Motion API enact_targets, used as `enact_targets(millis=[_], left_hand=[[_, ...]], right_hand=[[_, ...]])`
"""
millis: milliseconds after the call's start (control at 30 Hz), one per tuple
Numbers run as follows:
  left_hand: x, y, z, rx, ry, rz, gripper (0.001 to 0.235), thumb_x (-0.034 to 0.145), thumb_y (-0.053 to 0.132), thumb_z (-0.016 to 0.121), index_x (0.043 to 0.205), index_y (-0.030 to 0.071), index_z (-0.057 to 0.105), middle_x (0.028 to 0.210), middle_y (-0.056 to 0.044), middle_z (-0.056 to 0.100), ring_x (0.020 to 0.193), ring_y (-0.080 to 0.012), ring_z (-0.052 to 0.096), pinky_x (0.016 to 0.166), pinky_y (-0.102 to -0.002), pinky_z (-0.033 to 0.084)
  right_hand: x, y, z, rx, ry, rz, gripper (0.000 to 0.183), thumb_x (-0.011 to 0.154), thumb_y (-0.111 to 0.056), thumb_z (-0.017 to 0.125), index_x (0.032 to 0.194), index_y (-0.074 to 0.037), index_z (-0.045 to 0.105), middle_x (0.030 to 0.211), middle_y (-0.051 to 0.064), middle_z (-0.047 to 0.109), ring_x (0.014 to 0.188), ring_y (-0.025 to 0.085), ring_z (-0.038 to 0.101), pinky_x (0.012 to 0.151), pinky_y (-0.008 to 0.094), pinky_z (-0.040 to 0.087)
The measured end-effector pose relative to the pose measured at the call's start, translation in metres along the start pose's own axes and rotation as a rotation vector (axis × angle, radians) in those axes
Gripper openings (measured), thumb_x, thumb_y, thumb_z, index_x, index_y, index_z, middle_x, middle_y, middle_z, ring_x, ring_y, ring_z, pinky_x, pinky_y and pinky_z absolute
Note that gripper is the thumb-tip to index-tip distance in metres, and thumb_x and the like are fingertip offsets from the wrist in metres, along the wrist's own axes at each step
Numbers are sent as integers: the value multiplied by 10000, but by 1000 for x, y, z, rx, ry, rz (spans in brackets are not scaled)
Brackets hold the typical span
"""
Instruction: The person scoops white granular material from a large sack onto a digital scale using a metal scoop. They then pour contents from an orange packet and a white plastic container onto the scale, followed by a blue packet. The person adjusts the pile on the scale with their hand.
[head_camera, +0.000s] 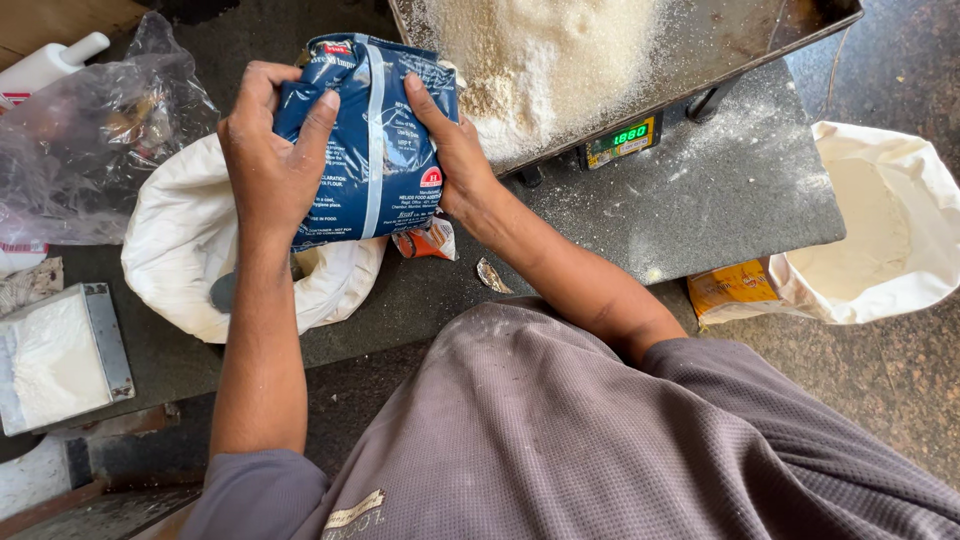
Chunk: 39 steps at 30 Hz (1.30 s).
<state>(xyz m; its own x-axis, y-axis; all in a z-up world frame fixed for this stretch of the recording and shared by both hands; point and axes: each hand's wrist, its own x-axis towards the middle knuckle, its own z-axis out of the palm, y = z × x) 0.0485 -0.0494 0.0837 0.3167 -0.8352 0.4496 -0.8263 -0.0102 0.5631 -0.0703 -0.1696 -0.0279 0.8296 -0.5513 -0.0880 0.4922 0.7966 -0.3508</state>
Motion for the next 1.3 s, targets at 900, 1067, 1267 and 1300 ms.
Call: enact_targets(millis=[900, 1067, 1267, 1300], left_hand=[[-27, 3, -4, -115, 121, -45, 245, 1163, 167, 765, 1163, 2, 583, 984, -32, 647, 869, -53, 591, 753, -194, 469], [-29, 3, -1, -185, 111, -81, 257, 1143, 168, 770, 1175, -5, 584, 1012, -31, 669, 921, -55, 623, 789, -205, 507], [-43, -9, 1, -203, 184, -106, 290, 1135, 257, 775, 1144, 23, 604, 949, -14, 630, 832, -59, 574, 728, -206, 472], [-45, -12, 0, -231, 222, -134, 305, 1115, 284, 777, 1156, 36, 605, 956, -10, 628, 814, -63, 578, 714, -206, 475]], right_hand=[[-13, -8, 8, -95, 21, 7, 546, 928, -388, 688, 1217, 66, 596, 997, 192, 757, 805, 242, 800, 727, 364, 685], [-17, -6, 9, -104, 110, 17, 481, 948, -316, 695, 1204, 81, 610, 980, 195, 765, 787, 240, 794, 710, 381, 689], [-28, -11, 16, -244, 132, -4, 506, 906, -334, 752, 1178, 75, 632, 968, 191, 769, 769, 224, 788, 708, 363, 685], [-30, -12, 19, -285, 113, -22, 520, 902, -327, 767, 1187, 84, 623, 974, 185, 765, 778, 225, 788, 732, 365, 684]])
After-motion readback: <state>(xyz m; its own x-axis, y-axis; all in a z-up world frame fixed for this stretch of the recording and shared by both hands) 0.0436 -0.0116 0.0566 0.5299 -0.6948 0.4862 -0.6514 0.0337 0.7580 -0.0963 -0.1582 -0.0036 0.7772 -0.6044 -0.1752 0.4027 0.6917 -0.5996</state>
